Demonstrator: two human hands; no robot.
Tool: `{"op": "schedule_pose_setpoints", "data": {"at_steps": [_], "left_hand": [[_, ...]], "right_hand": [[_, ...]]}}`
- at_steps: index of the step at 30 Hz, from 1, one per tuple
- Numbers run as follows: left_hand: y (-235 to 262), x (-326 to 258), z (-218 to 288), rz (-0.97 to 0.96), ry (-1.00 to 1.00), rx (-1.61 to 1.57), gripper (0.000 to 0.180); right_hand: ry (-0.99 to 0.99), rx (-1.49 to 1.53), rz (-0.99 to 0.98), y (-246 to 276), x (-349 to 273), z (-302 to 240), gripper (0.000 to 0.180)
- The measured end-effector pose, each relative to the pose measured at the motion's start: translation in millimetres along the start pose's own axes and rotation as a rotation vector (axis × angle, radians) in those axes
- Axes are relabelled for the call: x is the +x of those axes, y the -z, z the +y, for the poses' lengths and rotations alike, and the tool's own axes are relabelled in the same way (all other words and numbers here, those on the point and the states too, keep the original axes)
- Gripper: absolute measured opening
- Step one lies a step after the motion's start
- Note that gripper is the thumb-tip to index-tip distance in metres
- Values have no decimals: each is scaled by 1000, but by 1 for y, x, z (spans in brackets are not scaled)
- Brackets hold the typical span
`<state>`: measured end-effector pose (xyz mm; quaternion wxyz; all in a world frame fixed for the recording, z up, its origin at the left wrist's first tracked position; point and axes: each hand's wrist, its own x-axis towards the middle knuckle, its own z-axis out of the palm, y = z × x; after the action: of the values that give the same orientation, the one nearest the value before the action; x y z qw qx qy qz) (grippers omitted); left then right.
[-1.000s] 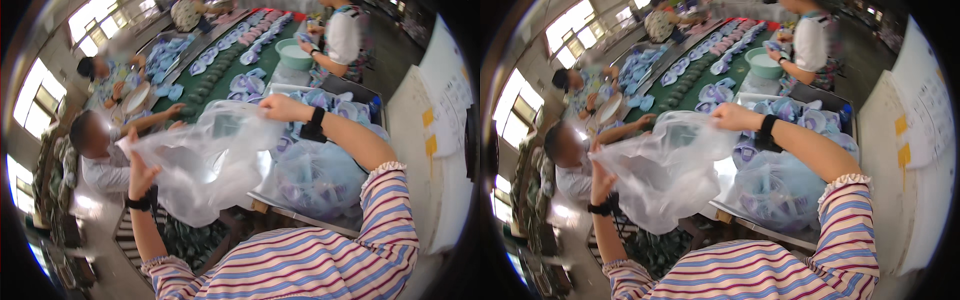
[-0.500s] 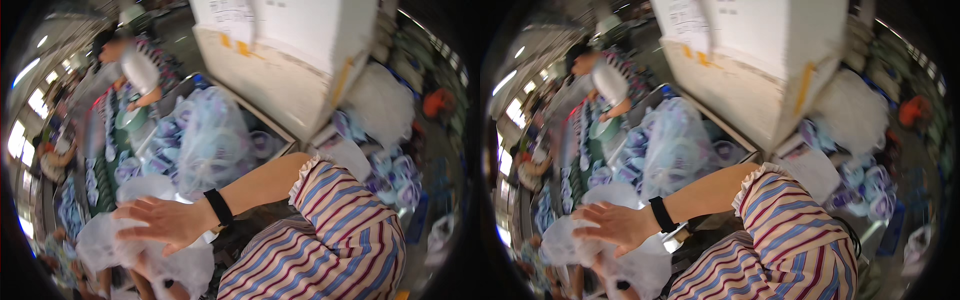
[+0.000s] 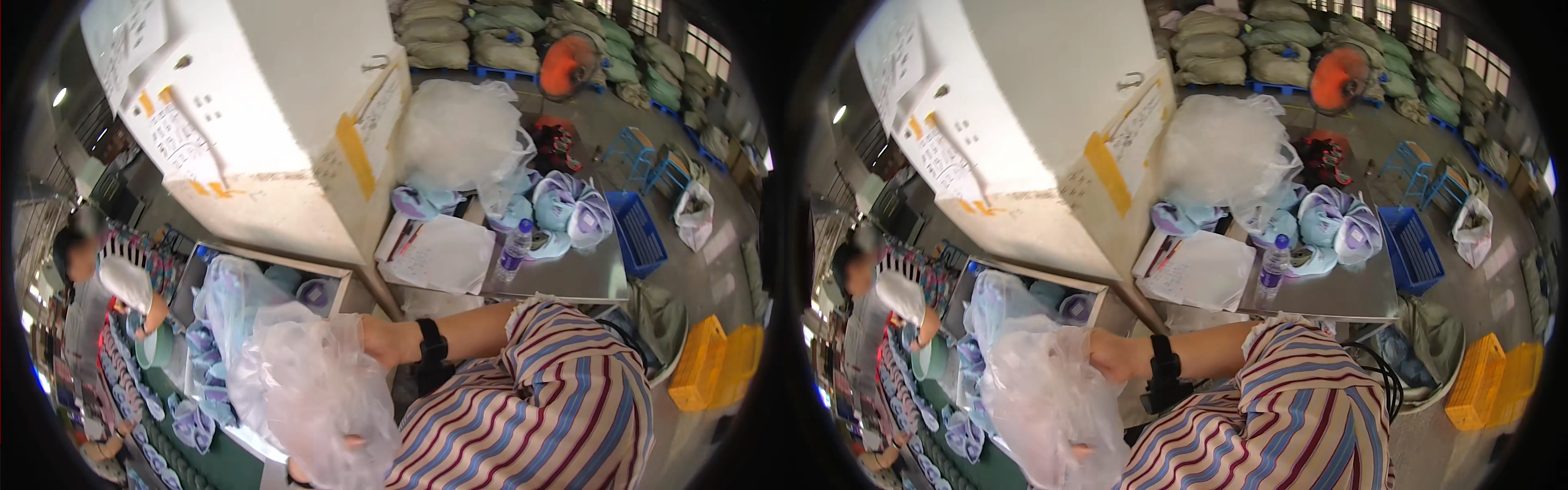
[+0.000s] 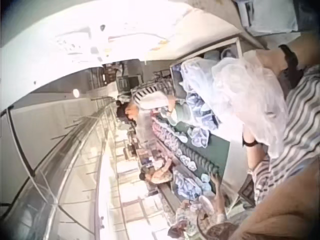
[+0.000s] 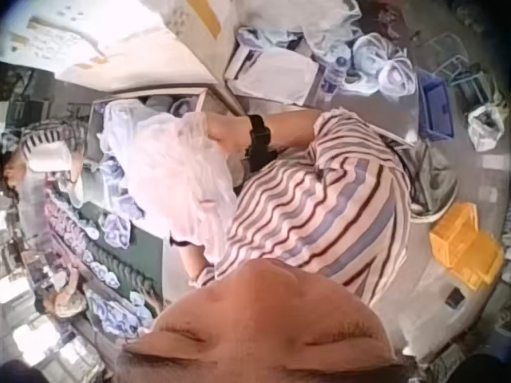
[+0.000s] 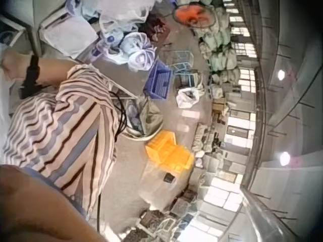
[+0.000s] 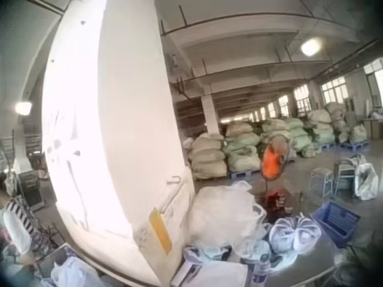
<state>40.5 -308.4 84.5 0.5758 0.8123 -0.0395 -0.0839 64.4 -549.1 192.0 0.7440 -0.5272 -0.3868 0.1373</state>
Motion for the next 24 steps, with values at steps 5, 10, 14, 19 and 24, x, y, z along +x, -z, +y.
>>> {"op": "schedule_pose_setpoints", "data": {"at_steps": [5, 10, 14, 19, 24], "left_hand": [[-55, 45, 35, -180, 8, -56, 79], [-48, 71, 124, -254, -139, -105, 74], [-118, 121, 242, -587, -403, -191, 70], [-243, 135, 349, -998, -542, -258, 65], [-329, 134, 421, -1020, -799, -111, 56]], "right_hand": [[182, -219, 176, 23, -37, 0, 54], [177, -779, 279, 40, -58, -147, 91], [411, -1543, 359, 100, -79, -193, 91], [322, -972, 775, 177, -120, -245, 57], [454, -984, 1269, 251, -260, -330, 47]]}}
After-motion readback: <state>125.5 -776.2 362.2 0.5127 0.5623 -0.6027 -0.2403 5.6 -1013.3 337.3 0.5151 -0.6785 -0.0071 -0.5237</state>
